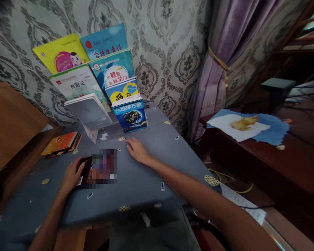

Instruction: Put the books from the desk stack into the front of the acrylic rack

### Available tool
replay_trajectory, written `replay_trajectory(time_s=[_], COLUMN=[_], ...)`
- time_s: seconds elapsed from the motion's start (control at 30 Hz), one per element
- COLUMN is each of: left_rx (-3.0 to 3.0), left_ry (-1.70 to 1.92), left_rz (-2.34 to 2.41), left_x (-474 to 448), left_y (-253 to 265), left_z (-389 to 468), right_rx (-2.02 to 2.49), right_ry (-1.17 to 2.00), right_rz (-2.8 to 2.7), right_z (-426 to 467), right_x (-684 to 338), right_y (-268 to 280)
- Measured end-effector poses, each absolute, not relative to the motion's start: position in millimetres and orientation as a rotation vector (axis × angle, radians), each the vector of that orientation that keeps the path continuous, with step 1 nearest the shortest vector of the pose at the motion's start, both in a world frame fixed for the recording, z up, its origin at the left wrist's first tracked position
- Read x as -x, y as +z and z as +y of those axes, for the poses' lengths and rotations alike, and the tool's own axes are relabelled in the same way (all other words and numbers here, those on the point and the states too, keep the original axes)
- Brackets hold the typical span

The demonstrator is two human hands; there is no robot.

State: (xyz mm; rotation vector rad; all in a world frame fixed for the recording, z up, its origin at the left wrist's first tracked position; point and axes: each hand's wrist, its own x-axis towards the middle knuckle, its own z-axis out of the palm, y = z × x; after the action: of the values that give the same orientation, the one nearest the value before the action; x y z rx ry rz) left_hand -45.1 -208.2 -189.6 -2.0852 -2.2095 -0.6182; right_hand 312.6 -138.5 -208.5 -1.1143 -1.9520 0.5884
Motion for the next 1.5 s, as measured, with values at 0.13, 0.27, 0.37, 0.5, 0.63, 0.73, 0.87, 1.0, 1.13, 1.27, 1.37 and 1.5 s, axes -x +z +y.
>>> replay_trajectory(time_s=[0.13, 0.27, 0.37, 0.5, 0.63, 0.73, 0.87, 1.0, 1.13, 1.27, 1.37, 1.5], left_rx=[2.223, 2.245, 2.284, 2.348, 2.351, 2.342, 2.348, 2.354, 2.397, 2.459, 2.487, 2.537], left_ry=[-0.603, -0.542, -0.531, -0.543, -0.545, -0.564, -0.577, -0.563, -0.556, -0.560, -0.579, -0.602], left_rz=[-2.141, -2.160, -2.142, -2.106, -2.117, -2.122, -2.094, -2.043, -1.954, -1.897, -1.856, -1.796], left_x=[34, 25, 13, -11, -37, -55, -78, -101, -122, -140, -157, -187], left_y=[-204, -204, -203, -204, -205, -207, -209, -208, -204, -207, -211, -213], left_z=[-210, -215, -216, -217, -216, -215, -213, -213, -210, -205, -202, -201], right_rx=[1.157, 1.299, 1.377, 1.284, 1.115, 1.041, 0.971, 0.953, 0.919, 0.875, 0.860, 0.805], right_ry=[0.472, 0.414, 0.483, 0.747, 0.971, 1.121, 1.229, 1.271, 1.298, 1.298, 1.289, 1.238], right_rz=[-2.019, -1.920, -1.704, -1.266, -0.899, -0.685, -0.452, -0.293, -0.185, -0.164, -0.137, -0.089], right_z=[-142, -134, -124, -112, -110, -112, -112, -111, -113, -114, -113, -114], right_x=[-364, -412, -436, -444, -444, -448, -455, -461, -468, -475, -479, -488], right_y=[-208, -210, -213, -214, -207, -199, -191, -185, -182, -183, -184, -184])
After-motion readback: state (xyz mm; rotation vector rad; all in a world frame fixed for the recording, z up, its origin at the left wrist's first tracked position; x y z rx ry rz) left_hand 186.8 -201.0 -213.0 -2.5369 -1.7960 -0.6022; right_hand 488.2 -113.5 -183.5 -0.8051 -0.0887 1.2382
